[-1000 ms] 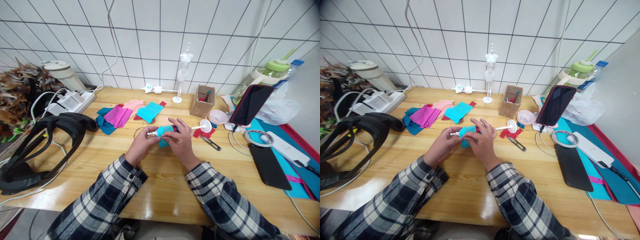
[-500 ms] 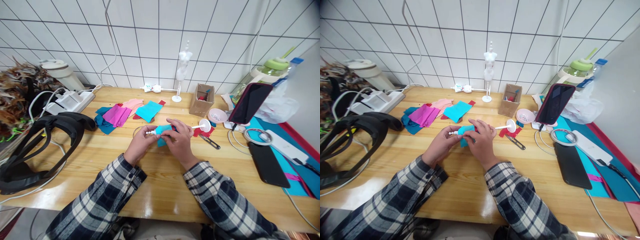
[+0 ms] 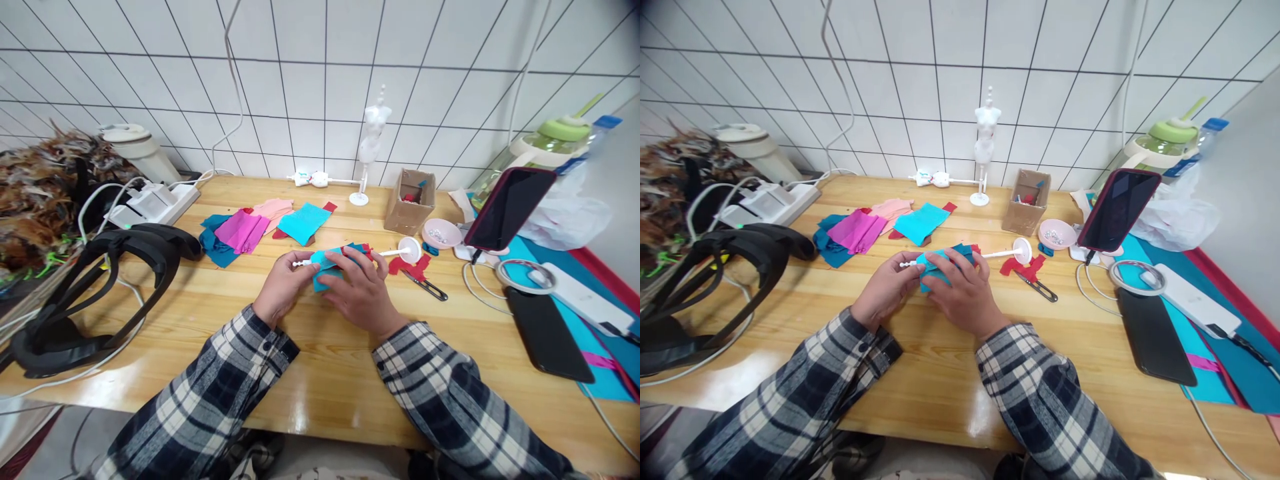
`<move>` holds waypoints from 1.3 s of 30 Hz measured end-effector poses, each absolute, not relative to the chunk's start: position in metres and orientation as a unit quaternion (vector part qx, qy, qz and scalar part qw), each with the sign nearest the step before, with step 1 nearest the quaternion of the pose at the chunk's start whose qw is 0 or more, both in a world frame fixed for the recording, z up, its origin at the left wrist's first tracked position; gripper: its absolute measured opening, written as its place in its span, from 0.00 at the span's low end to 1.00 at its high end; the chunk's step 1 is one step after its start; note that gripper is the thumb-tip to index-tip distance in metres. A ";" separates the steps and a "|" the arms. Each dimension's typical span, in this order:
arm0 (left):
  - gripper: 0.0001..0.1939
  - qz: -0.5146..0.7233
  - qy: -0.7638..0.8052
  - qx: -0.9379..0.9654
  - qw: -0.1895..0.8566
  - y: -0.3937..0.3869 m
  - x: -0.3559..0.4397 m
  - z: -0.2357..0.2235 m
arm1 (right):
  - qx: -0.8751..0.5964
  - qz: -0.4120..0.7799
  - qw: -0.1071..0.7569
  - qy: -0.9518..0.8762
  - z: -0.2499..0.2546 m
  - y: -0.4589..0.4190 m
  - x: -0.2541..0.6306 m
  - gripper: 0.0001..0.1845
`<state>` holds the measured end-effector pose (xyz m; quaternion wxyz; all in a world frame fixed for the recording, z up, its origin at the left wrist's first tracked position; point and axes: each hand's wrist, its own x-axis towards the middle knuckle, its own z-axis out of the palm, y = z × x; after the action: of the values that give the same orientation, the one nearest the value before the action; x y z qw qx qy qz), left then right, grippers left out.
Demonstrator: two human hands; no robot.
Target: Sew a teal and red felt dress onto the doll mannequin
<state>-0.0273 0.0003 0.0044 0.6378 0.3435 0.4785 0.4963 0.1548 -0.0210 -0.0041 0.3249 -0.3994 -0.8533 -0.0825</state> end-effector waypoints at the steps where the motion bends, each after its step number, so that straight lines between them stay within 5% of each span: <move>1: 0.25 0.495 0.481 0.347 0.636 0.000 -0.027 0.004 | -0.401 -0.096 0.334 -0.848 -0.006 -0.020 0.153 0.07; 15: 0.23 0.483 0.488 0.335 0.646 -0.001 -0.026 0.004 | -0.386 -0.112 0.331 -0.853 -0.008 -0.015 0.153 0.07; 21: 0.23 0.459 0.526 0.446 0.560 -0.004 -0.024 0.002 | -0.409 -0.122 0.378 -0.822 -0.006 -0.018 0.153 0.08; 39: 0.20 0.456 0.455 0.468 0.606 -0.006 -0.030 0.003 | -0.467 0.003 0.364 -0.806 0.002 -0.018 0.152 0.11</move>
<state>-0.0300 -0.0061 0.0034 0.6055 0.4676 0.4546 0.4562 0.1521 -0.0183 0.0015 0.3643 -0.4665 -0.8060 0.0033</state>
